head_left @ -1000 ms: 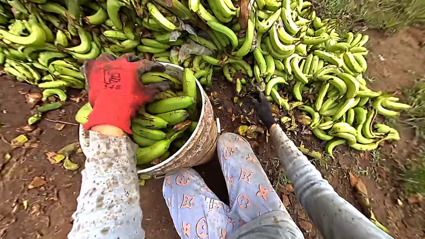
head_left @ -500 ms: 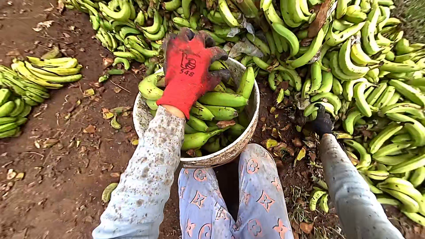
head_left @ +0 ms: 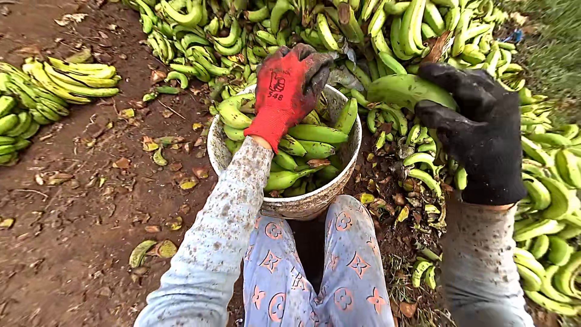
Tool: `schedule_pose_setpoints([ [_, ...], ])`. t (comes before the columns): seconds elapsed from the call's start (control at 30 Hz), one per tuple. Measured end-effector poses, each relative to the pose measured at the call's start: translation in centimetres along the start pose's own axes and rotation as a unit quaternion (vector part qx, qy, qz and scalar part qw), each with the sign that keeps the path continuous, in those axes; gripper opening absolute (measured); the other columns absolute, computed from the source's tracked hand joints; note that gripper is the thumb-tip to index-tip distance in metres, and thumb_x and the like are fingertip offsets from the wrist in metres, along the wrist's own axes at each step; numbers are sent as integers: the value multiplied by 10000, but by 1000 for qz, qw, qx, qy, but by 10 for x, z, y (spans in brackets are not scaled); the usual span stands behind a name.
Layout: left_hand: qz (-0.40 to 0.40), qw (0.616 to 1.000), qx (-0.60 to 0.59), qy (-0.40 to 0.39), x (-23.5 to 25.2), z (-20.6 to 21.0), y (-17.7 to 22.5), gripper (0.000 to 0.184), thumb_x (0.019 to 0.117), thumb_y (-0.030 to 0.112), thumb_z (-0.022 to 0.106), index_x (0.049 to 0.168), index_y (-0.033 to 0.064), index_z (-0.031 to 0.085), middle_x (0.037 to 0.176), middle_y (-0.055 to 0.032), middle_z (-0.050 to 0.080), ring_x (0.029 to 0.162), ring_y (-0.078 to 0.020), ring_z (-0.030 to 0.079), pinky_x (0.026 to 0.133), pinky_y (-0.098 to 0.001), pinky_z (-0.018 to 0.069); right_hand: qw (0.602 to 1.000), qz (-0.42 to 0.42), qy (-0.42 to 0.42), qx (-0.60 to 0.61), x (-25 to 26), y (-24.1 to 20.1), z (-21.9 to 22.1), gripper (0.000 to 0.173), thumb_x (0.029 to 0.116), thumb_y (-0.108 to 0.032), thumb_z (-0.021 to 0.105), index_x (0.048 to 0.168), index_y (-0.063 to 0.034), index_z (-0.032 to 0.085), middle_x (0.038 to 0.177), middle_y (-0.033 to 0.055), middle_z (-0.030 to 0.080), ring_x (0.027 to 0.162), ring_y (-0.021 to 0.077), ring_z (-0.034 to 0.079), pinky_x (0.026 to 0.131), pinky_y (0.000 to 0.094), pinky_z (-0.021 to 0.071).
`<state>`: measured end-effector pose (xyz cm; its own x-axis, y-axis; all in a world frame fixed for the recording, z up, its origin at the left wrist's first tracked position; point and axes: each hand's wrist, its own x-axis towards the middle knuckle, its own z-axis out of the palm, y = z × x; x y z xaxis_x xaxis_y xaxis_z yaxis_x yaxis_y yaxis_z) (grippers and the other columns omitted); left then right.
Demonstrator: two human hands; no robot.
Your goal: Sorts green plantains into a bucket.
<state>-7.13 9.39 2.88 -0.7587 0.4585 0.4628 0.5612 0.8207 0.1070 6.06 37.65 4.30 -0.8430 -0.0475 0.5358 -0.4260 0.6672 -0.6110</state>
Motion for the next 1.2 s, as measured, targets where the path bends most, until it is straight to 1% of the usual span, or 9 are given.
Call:
schedule_pose_setpoints([
  [0.1, -20, 994, -70, 78, -10, -3, -8, 397, 1086, 306, 394, 1393, 237, 636, 1393, -64, 647, 1310, -281, 583, 1076, -499, 433, 985, -27, -131, -113, 79, -54, 33, 181, 922, -336, 713, 1044, -221, 780, 1046, -17, 743, 925, 78, 690, 821, 329, 565],
  [0.23, -28, 974, -166, 154, -18, -2, -21, 416, 1091, 212, 363, 1408, 111, 614, 1367, -116, 652, 1314, -235, 574, 1139, -416, 401, 898, 49, -308, -312, 107, -85, 134, 327, 970, -179, 611, 1203, 48, 640, 1271, 296, 613, 1232, 478, 573, 937, 676, 457],
  [0.4, 3, 988, -90, 126, -18, -5, -17, 442, 1082, 269, 346, 1436, 187, 598, 1413, -102, 622, 1364, -298, 521, 1168, -513, 321, 907, 61, -366, -200, 127, -73, 113, 291, 983, -318, 645, 1047, -36, 677, 1040, 169, 668, 952, 309, 661, 777, 535, 520],
  [0.5, 149, 987, -54, 32, -21, -4, -9, 459, 1054, 441, 415, 1446, 267, 579, 1451, -60, 599, 1416, -331, 467, 1188, -604, 239, 956, 121, -247, 98, 118, -12, 61, 292, 993, -306, 686, 1230, -136, 704, 1058, 11, 737, 824, 86, 718, 709, 282, 615],
  [0.67, 241, 961, -20, -138, -8, 19, -16, 362, 983, 460, 543, 1049, 166, 745, 1172, -137, 707, 1275, -416, 547, 1139, -657, 262, 913, 373, -150, -65, 27, 222, 39, 378, 1042, -332, 581, 1333, -99, 645, 1232, 190, 684, 1077, 348, 684, 923, 579, 548],
  [0.77, 296, 954, -50, 20, -2, 77, -47, 366, 984, 529, 460, 952, 271, 717, 1020, -40, 693, 1167, -341, 574, 1100, -636, 275, 839, 455, -169, -245, -65, 315, 47, 601, 943, -310, 691, 1445, -27, 523, 1374, 332, 572, 1284, 526, 544, 1014, 751, 421],
  [0.87, 225, 963, 4, -150, -2, 21, -13, 371, 1008, 422, 469, 1030, 157, 728, 1104, -141, 704, 1228, -404, 563, 1121, -639, 268, 814, 474, -167, -291, -121, 348, 75, 1102, 781, -156, 834, 1645, -85, 154, 1608, 324, 284, 1416, 525, 409, 1051, 714, 427],
  [1.07, 209, 967, -11, -145, -1, 17, -7, 453, 1033, 487, 421, 983, 176, 746, 1040, -111, 720, 1220, -374, 577, 1116, -610, 293, 780, 503, -199, -314, -92, 346, 68, 984, 758, -419, 893, 1521, -22, 414, 1487, 378, 426, 1384, 538, 431, 1055, 724, 392],
  [1.2, 207, 967, -11, -149, -2, 17, -5, 461, 1040, 500, 405, 1010, 202, 755, 1055, -88, 721, 1220, -349, 574, 1134, -598, 264, 784, 500, -215, -298, -106, 343, 67, 1056, 742, -326, 918, 1580, -76, 327, 1495, 359, 439, 1373, 547, 443, 1054, 741, 382],
])
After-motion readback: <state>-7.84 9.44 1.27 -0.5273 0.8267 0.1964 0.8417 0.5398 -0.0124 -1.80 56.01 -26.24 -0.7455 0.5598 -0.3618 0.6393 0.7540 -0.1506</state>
